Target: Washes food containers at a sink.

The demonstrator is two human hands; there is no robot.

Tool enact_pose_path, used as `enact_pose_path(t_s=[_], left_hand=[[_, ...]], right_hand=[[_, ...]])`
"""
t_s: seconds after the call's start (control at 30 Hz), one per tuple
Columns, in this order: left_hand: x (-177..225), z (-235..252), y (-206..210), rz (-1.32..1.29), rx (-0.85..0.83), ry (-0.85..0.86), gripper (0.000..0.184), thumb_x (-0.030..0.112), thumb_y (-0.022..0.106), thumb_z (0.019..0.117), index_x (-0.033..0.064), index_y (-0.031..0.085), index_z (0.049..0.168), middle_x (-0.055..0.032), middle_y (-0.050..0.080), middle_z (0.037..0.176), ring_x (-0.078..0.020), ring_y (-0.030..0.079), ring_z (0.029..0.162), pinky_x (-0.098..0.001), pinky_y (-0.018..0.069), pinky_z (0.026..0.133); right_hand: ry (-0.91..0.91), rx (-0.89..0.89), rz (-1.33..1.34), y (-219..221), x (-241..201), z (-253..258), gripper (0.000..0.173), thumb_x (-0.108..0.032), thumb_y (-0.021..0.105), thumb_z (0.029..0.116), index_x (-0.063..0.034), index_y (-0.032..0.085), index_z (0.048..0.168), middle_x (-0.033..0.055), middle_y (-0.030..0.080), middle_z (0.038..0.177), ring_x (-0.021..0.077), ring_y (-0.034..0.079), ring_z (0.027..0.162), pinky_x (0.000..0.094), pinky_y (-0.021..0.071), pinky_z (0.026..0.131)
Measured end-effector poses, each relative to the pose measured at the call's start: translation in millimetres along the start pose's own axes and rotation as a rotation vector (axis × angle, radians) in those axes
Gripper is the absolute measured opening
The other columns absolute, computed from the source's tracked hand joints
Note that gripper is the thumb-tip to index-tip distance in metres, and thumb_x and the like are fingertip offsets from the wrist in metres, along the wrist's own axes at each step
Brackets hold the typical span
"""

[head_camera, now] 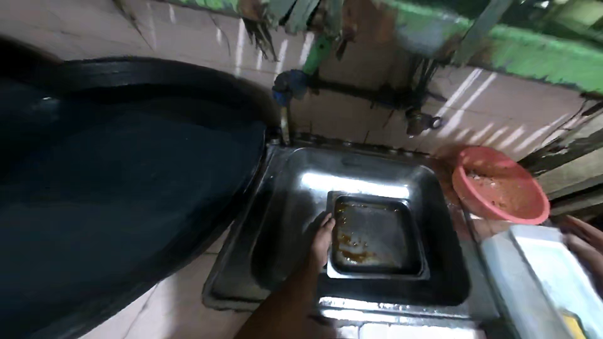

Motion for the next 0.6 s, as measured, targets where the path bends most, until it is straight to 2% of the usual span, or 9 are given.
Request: enact_pose_path(t_s=[0.03,0.13,0.17,0.27,0.33,0.4,0.43,0.53,0.6], left_hand=[[-1.3,1.0,-0.9,0.011,0.015,-0.013,0.047,0.037,0.047,0.1097,0.0162,0.049,0.152,-0.009,0.045,0.158,-0.0276,0.043,0.145,-0.056,0.0399,0.113],[-6.9,5.5,-5.6,0.032,0.05,-0.097,0.055,0.032,0.057,0.1055,0.0152,0.042,0.156,-0.0163,0.046,0.155,-0.0357,0.049,0.136,-0.06,0.0463,0.101],[-7.9,6.6,-6.6,0.052,0.06,-0.11,0.057,0.03,0.06,0.1036,0.0149,0.042,0.155,-0.0182,0.049,0.15,-0.0363,0.052,0.128,-0.0589,0.0484,0.094],[-6.5,1.4,-4.4,0.293,0.03,-0.169,0.047,0.023,0.063,0.1016,0.0089,0.052,0.146,-0.0194,0.057,0.139,-0.0365,0.058,0.123,-0.0584,0.0523,0.091],[-15.8,-1.6,0.5,0.477,-0.041,-0.242,0.044,0.024,0.064,0.0998,0.0087,0.057,0.14,-0.0198,0.061,0.133,-0.0371,0.06,0.121,-0.0598,0.0521,0.093],[-23.1,-4.5,3.4,0.584,-0.113,-0.29,0.052,0.019,0.066,0.0971,0.0113,0.052,0.146,-0.0196,0.06,0.137,-0.0372,0.059,0.124,-0.0596,0.0518,0.096],[-24.4,-4.0,2.8,0.607,-0.122,-0.297,0.055,0.015,0.067,0.0952,0.0127,0.05,0.148,-0.0193,0.059,0.137,-0.0366,0.06,0.122,-0.058,0.0529,0.094],[-23.4,-1.4,0.6,0.578,-0.11,-0.31,0.06,0.01,0.069,0.0902,0.0135,0.05,0.148,-0.0189,0.06,0.135,-0.0347,0.061,0.118,-0.0547,0.0538,0.09],[-18.1,-1.0,2.8,0.558,-0.111,-0.282,0.056,0.012,0.067,0.0914,0.012,0.053,0.145,-0.0177,0.061,0.135,-0.0326,0.06,0.121,-0.0536,0.0521,0.095]], right_hand=[[0.005,0.047,0.05,15.9,-43.3,20.4,0.053,-0.029,0.051,0.1054,-0.0021,0.047,0.151,0.0171,0.055,0.147,0.0161,0.058,0.13,0.0346,0.049,0.108],[-0.074,0.053,0.167,58.7,-143.1,81.4,0.052,-0.027,0.057,0.1022,-0.0089,0.049,0.15,0.0111,0.06,0.142,0.0164,0.062,0.123,0.0406,0.0529,0.104],[-0.077,0.04,0.192,70.0,-162.6,102.6,0.054,-0.03,0.058,0.1021,-0.0104,0.048,0.151,0.012,0.058,0.144,0.0188,0.061,0.125,0.0433,0.0521,0.104],[-0.054,0.029,0.166,97.0,-198.0,161.4,0.055,-0.031,0.057,0.1044,-0.0105,0.046,0.154,0.0143,0.051,0.152,0.024,0.051,0.137,0.0466,0.0412,0.114],[-0.064,0.023,0.186,112.0,-209.7,183.4,0.045,-0.022,0.053,0.1072,-0.0056,0.05,0.149,0.0169,0.053,0.149,0.0241,0.052,0.136,0.0437,0.0397,0.114],[-0.137,0.021,0.241,127.5,-194.6,209.5,0.039,-0.018,0.052,0.1066,-0.0045,0.055,0.143,0.0135,0.061,0.139,0.0152,0.06,0.123,0.0339,0.0493,0.105],[-0.145,0.02,0.294,133.6,-184.6,221.7,0.039,-0.019,0.054,0.1057,-0.0047,0.056,0.142,0.0123,0.062,0.137,0.0138,0.062,0.121,0.0333,0.0512,0.104],[-0.067,0.028,0.558,140.4,-173.4,225.0,0.04,-0.019,0.053,0.1061,-0.0069,0.051,0.144,0.0042,0.065,0.129,0.0096,0.066,0.109,0.0308,0.0561,0.093],[-0.02,0.043,0.58,144.0,-165.1,220.7,0.042,-0.023,0.044,0.1102,-0.0115,0.041,0.15,0.0001,0.06,0.137,0.0063,0.064,0.113,0.0274,0.0544,0.094]])
Point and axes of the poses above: each hand's wrist, its own z-axis towards the middle knuckle, its own y-axis out of the palm, x = y × z, the point moved 6 cm from there along z, towards the middle knuckle
